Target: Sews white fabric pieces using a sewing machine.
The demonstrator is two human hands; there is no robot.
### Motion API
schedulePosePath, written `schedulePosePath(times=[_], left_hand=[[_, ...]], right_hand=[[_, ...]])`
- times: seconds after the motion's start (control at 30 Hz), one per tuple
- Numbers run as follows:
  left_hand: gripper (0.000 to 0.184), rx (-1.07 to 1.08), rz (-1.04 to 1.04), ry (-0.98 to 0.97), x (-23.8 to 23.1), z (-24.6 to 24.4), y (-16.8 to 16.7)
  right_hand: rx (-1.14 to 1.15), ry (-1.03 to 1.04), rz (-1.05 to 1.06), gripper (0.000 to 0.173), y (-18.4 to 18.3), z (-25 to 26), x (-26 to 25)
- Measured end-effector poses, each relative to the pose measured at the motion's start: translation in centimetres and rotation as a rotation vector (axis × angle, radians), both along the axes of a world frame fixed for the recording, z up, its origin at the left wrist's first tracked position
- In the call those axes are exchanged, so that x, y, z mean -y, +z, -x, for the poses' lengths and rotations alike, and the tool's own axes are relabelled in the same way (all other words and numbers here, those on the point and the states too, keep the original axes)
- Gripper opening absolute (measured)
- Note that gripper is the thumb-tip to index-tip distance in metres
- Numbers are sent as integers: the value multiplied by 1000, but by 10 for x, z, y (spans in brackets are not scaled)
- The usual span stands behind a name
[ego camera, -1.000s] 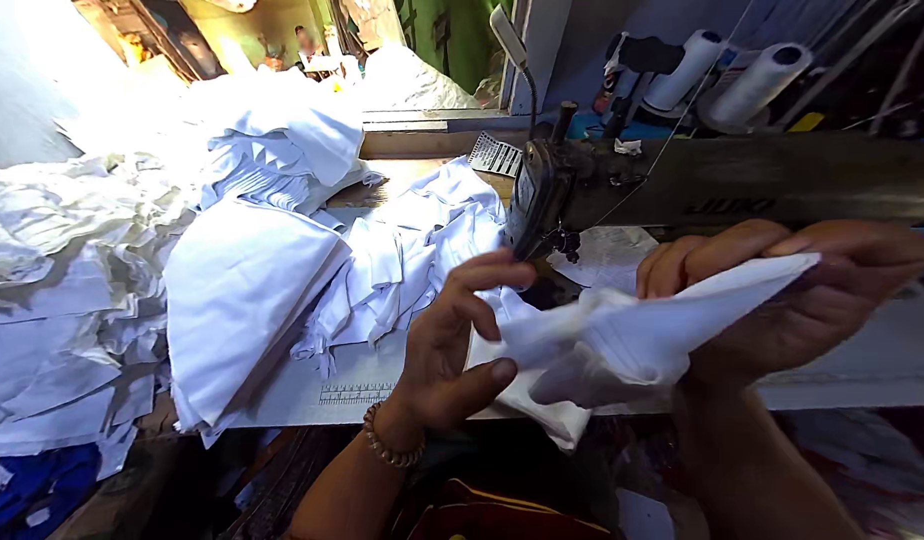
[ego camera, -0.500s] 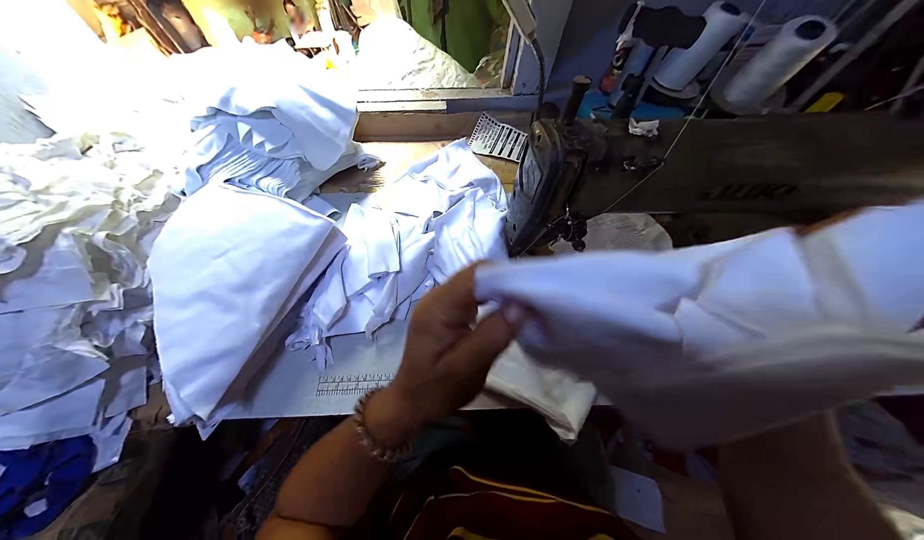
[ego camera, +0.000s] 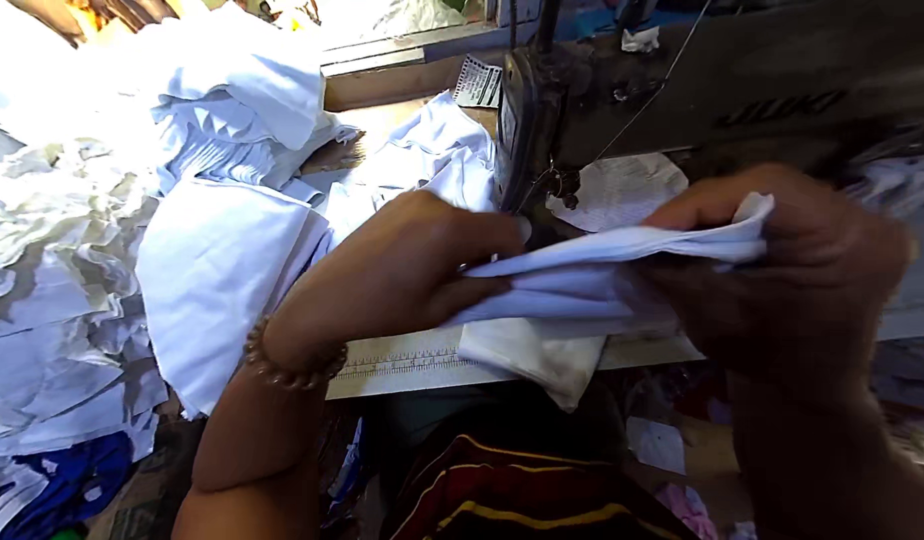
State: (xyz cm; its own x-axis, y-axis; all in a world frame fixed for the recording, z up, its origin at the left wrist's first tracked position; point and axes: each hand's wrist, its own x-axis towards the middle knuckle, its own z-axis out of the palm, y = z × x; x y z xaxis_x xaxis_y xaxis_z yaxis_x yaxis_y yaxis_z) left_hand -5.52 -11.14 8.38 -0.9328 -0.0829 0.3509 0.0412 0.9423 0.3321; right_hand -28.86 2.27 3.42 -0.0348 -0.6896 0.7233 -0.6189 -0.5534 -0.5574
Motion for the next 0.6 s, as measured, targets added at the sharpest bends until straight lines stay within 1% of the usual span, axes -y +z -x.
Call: schedulePosePath(times=[0.07,0.13,0.2,0.23,0.27,0.3,0.37,0.43,0.47,0.5,0.53,0.6], left_hand=[[14,40,-162,15,10,-17,-14],[9,-32,-428,57,10,-20,-20],[6,-125,-613,114,7,-6,-27],[6,-155,-654,141,7,7,-34],[6,-171,-663,180,8,21,-46],[7,-178,-658,233,10,35,-64],[20,-123,-622,374,15,54,-108],[37,18,-692,455,19,61,-139],[42,85,-733,475,20,62,-145],[41,120,-754,480,20,62,-146],[38,125,-766,475,19,61,-144],[32,71,-773,456,13,57,-136]], right_hand=[[148,67,-99,9,-19,-2,-15],[292,136,-157,7,-36,-11,-32],[420,141,-179,14,-52,-17,-45],[468,107,-202,16,-61,-17,-49],[483,31,-251,18,-70,-16,-51],[482,-62,-322,20,-82,-13,-52],[473,-216,-506,31,-107,-5,-50],[462,-288,-656,44,-124,2,-47],[458,-291,-679,46,-127,2,-46],[449,-282,-669,46,-128,2,-46],[442,-254,-631,44,-130,1,-47],[464,-150,-521,33,-128,2,-49]])
